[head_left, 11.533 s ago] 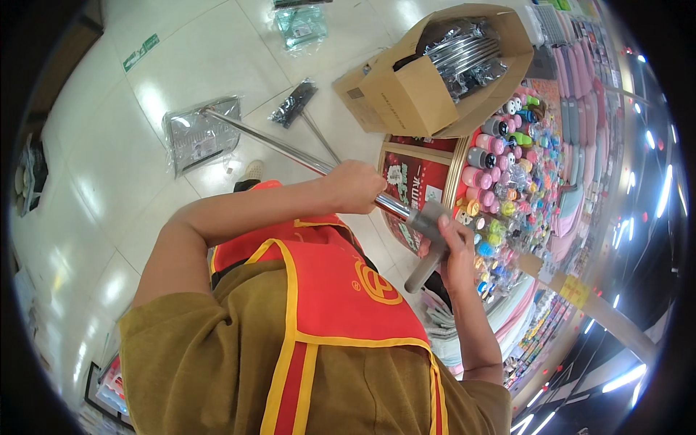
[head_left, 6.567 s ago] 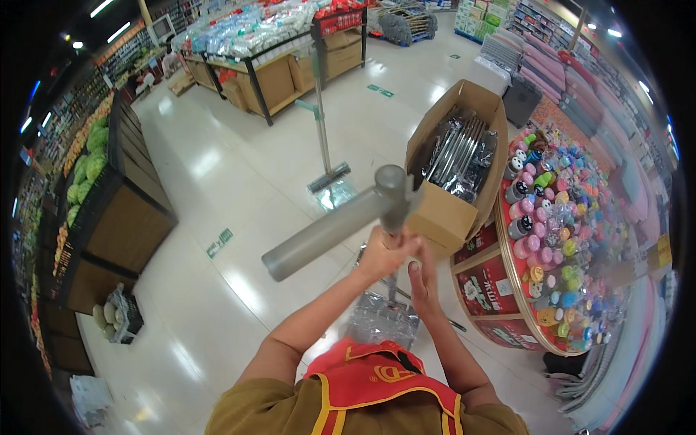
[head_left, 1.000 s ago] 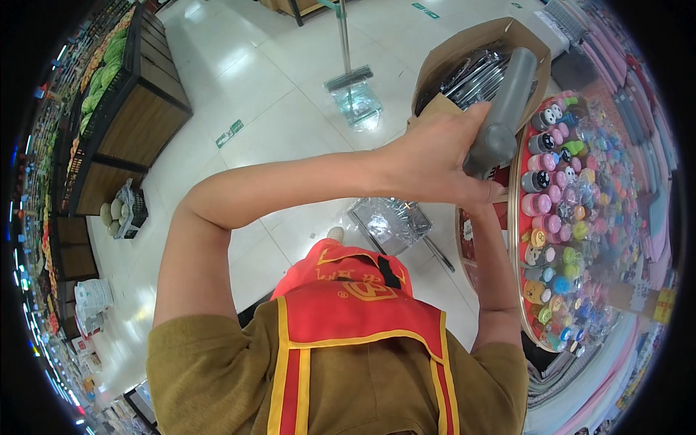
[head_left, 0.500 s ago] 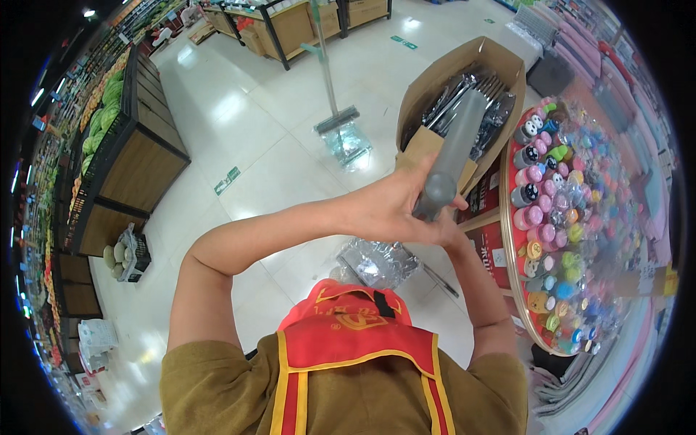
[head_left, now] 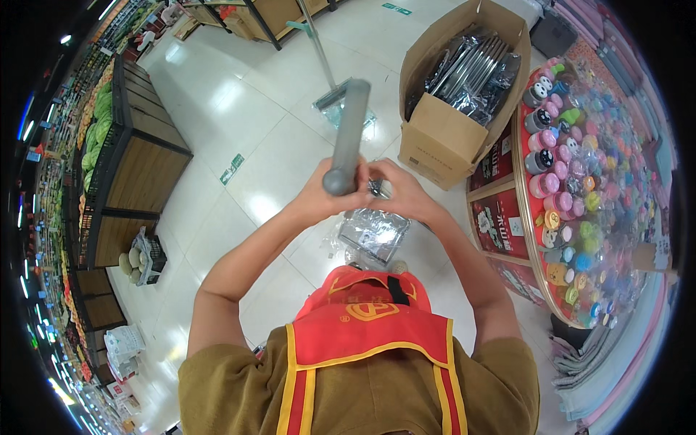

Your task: The person assembles mop handles by attaching gray plastic caps to metal poles. They repeatedly pick up poles and caps from a cardboard box, fit the caps onto the poles, and place the assembled units on the floor. The person then closes the box containing remaining parts.

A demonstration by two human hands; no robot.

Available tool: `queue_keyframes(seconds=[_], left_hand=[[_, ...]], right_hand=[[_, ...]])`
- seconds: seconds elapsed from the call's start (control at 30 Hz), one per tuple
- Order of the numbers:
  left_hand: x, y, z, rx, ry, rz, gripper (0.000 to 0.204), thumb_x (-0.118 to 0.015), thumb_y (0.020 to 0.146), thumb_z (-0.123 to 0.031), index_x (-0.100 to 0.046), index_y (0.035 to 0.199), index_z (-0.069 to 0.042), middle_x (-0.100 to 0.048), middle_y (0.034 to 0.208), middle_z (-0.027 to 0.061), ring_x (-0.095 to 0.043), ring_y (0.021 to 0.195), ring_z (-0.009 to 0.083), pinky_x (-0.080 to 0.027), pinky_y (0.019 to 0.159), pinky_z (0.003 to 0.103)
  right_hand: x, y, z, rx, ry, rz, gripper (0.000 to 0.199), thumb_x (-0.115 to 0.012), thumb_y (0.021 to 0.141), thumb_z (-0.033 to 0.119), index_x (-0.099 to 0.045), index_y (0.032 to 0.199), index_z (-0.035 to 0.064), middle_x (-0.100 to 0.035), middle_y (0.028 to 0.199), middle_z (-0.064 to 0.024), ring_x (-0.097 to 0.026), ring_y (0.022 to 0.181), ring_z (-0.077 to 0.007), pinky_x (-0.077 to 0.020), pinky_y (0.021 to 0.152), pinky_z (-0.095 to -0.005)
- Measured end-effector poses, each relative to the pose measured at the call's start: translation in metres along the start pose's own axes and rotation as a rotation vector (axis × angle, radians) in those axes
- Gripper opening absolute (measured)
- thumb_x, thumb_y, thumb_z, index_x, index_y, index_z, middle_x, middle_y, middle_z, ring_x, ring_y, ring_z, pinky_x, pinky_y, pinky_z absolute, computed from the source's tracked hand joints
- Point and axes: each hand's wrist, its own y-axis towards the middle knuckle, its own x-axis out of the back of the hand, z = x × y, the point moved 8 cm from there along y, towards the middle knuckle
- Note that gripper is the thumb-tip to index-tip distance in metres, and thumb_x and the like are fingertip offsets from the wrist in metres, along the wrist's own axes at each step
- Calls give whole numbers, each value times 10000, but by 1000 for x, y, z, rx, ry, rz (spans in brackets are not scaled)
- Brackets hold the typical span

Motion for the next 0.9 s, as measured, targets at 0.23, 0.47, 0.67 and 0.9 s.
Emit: queue_keyframes(seconds=[0.23, 0.47, 0.67, 0.9], left_hand=[[90, -14, 63, -21, -31, -325, 264, -699, 711, -30, -506, 889, -60, -560, 718, 15, -534, 641, 93, -430, 552, 242], [181, -26, 167, 102, -95, -505, 280, -650, 696, -28, -490, 921, -69, -541, 760, 29, -527, 761, 131, -433, 721, 280], [238, -22, 254, 61, -113, -595, 279, -656, 699, 15, -500, 920, -56, -570, 753, 31, -544, 687, 113, -443, 600, 261], [274, -24, 306, 81, -13, -593, 294, -674, 721, -80, -478, 939, -58, -536, 814, 40, -532, 790, 147, -437, 756, 301]], right_hand=[[-7, -106, -239, -514, -26, -226, 238, -673, 825, 210, -645, 947, 8, -662, 724, -96, -643, 648, -153, -505, 623, -274], [-83, -233, -343, -966, -124, -103, 237, -644, 817, 230, -672, 932, 24, -684, 789, -117, -677, 690, -200, -530, 657, -330], [-116, -234, -375, -1026, -270, 86, 257, -630, 816, 272, -680, 937, 51, -688, 904, -131, -655, 867, -284, -515, 776, -374], [-111, -184, -465, -972, -290, 123, 205, -617, 835, 226, -666, 885, 33, -665, 706, -106, -660, 637, -208, -520, 630, -337]])
